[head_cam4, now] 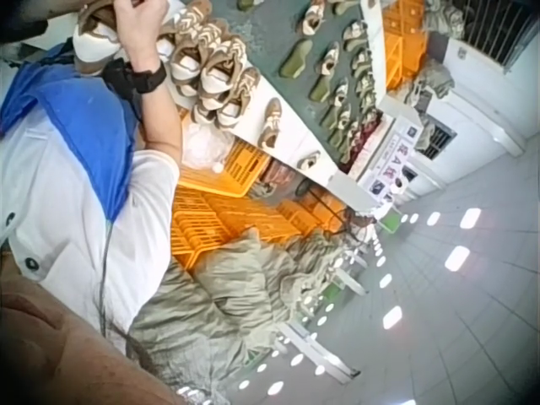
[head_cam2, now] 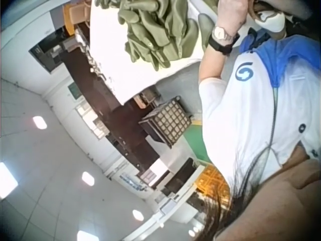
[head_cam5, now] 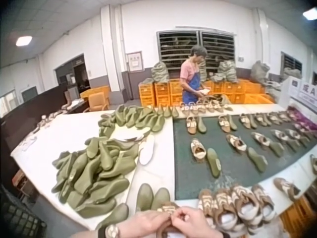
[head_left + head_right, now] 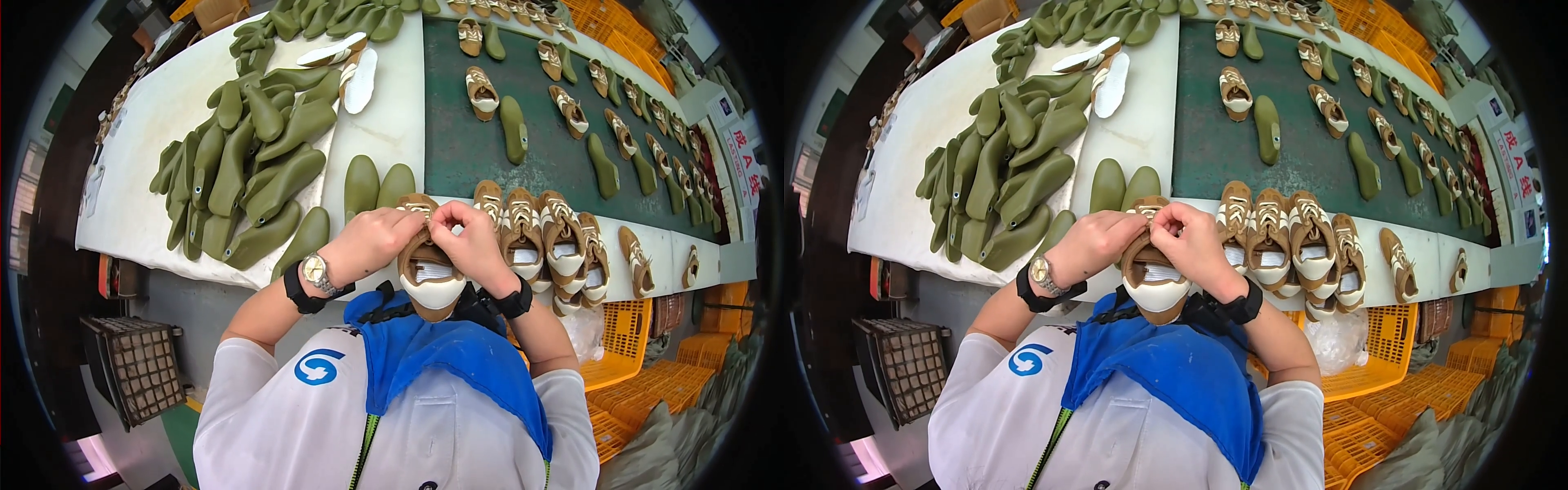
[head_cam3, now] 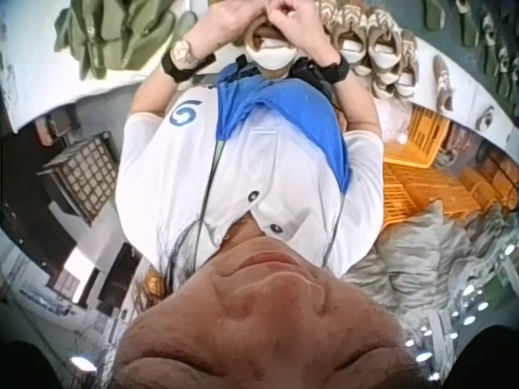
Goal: Manually assemble shoe components onto lasts on a production line.
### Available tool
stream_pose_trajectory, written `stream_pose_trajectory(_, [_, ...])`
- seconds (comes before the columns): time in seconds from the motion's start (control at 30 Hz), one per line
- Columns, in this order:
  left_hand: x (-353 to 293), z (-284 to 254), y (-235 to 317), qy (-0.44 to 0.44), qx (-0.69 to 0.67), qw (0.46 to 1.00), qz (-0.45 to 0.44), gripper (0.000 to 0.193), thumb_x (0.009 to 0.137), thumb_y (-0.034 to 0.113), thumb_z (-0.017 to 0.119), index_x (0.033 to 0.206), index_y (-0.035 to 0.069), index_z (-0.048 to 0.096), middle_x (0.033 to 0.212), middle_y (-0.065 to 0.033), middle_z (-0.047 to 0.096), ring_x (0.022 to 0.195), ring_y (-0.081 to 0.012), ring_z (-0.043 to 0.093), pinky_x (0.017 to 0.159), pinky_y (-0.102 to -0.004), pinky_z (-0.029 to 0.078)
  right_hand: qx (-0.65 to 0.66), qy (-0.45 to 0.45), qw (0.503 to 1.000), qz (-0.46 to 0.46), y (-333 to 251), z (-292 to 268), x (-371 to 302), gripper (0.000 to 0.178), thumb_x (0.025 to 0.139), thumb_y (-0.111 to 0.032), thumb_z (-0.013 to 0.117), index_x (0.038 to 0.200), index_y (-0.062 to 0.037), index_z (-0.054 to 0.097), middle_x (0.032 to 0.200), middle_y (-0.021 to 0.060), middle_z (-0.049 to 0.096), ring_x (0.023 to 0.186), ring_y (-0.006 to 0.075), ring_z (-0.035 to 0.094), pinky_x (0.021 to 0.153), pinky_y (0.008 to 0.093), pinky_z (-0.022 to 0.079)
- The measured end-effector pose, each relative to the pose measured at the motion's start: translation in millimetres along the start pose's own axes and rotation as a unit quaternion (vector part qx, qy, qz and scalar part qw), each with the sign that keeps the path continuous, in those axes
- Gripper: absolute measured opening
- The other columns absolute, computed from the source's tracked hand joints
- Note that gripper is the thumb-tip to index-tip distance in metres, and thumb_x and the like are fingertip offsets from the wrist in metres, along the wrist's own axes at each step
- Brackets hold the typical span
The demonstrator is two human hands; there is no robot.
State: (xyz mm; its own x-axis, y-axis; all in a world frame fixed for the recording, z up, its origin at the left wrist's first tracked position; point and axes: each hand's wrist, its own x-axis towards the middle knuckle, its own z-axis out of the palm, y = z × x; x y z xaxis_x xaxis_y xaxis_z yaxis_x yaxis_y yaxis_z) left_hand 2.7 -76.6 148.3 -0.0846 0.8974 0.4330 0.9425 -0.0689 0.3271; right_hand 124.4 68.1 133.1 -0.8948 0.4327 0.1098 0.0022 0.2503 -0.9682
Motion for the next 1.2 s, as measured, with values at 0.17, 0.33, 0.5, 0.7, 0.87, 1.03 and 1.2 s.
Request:
stream_pose_trajectory(0.17, [1.9, 3.8, -4.0, -0.011, 0.038, 0.998, 0.043, 0.016, 0.074, 0.009, 0.063, 0.089, 0.004, 0.059, 0.075, -0.0085, 0.062, 0.068, -0.0248, 0.063, 0.058, -0.0334, 0.052, 0.007, 0.007, 1.000, 0.006, 9.4, 3.4, -1.0, 0.008, 0.078, -0.006, 0.062, 0.078, 0.0018, 0.062, 0.067, 0.0030, 0.062, 0.061, 0.0072, 0.054, 0.056, 0.0230, 0.046])
stream_pose_trajectory(0.33, [7.9, 4.7, -10.1, 0.008, 0.111, 0.989, 0.100, 0.013, 0.070, 0.009, 0.067, 0.080, 0.005, 0.059, 0.071, -0.0059, 0.060, 0.064, -0.0202, 0.061, 0.053, -0.0295, 0.049, -0.015, 0.012, 1.000, 0.007, 9.6, 2.4, 1.0, 0.008, 0.079, -0.005, 0.060, 0.076, 0.0018, 0.060, 0.066, 0.0016, 0.060, 0.060, 0.0060, 0.054, 0.054, 0.0226, 0.045])
stream_pose_trajectory(0.5, [4.6, 20.8, -16.4, 0.117, 0.095, 0.981, 0.123, 0.014, 0.067, 0.006, 0.070, 0.078, 0.006, 0.061, 0.069, -0.0061, 0.061, 0.059, -0.0208, 0.060, 0.052, -0.0295, 0.049, 0.131, -0.016, 0.985, 0.110, 16.7, -1.8, 7.2, 0.007, 0.079, -0.004, 0.059, 0.077, 0.0018, 0.061, 0.067, 0.0010, 0.060, 0.061, 0.0062, 0.054, 0.057, 0.0220, 0.045])
stream_pose_trajectory(0.7, [1.3, 13.9, -5.8, 0.117, -0.026, 0.993, -0.018, 0.024, 0.070, 0.008, 0.071, 0.093, 0.005, 0.064, 0.077, -0.0086, 0.066, 0.065, -0.0245, 0.065, 0.056, -0.0321, 0.052, 0.014, 0.042, 0.998, -0.041, 4.5, 2.7, -3.3, 0.005, 0.078, -0.003, 0.062, 0.078, 0.0021, 0.061, 0.069, 0.0026, 0.060, 0.062, 0.0085, 0.055, 0.059, 0.0225, 0.046])
stream_pose_trajectory(0.87, [0.9, 10.4, -10.5, 0.096, 0.038, 0.992, 0.079, 0.020, 0.077, 0.008, 0.067, 0.097, 0.004, 0.063, 0.083, -0.0097, 0.067, 0.071, -0.0242, 0.067, 0.060, -0.0307, 0.054, -0.036, 0.064, 0.993, -0.089, -0.6, 3.1, -4.3, 0.004, 0.075, 0.000, 0.063, 0.077, 0.0021, 0.061, 0.069, 0.0053, 0.061, 0.060, 0.0109, 0.055, 0.058, 0.0244, 0.048])
stream_pose_trajectory(1.03, [3.7, 10.2, -11.7, 0.077, 0.041, 0.991, 0.097, 0.018, 0.074, 0.007, 0.069, 0.090, 0.002, 0.063, 0.082, -0.0091, 0.067, 0.069, -0.0229, 0.066, 0.058, -0.0301, 0.054, -0.044, 0.064, 0.993, -0.085, 0.4, 3.4, -5.5, 0.004, 0.075, -0.001, 0.063, 0.076, 0.0020, 0.061, 0.069, 0.0058, 0.061, 0.060, 0.0105, 0.055, 0.057, 0.0242, 0.047])
stream_pose_trajectory(1.2, [5.6, 14.9, -10.2, 0.154, 0.007, 0.981, 0.116, 0.015, 0.068, 0.003, 0.071, 0.081, 0.003, 0.064, 0.076, -0.0087, 0.066, 0.064, -0.0221, 0.065, 0.056, -0.0300, 0.053, 0.007, 0.069, 0.997, -0.035, -0.2, 4.9, -3.6, 0.004, 0.076, -0.001, 0.063, 0.078, 0.0021, 0.061, 0.070, 0.0032, 0.061, 0.061, 0.0080, 0.053, 0.058, 0.0229, 0.046])
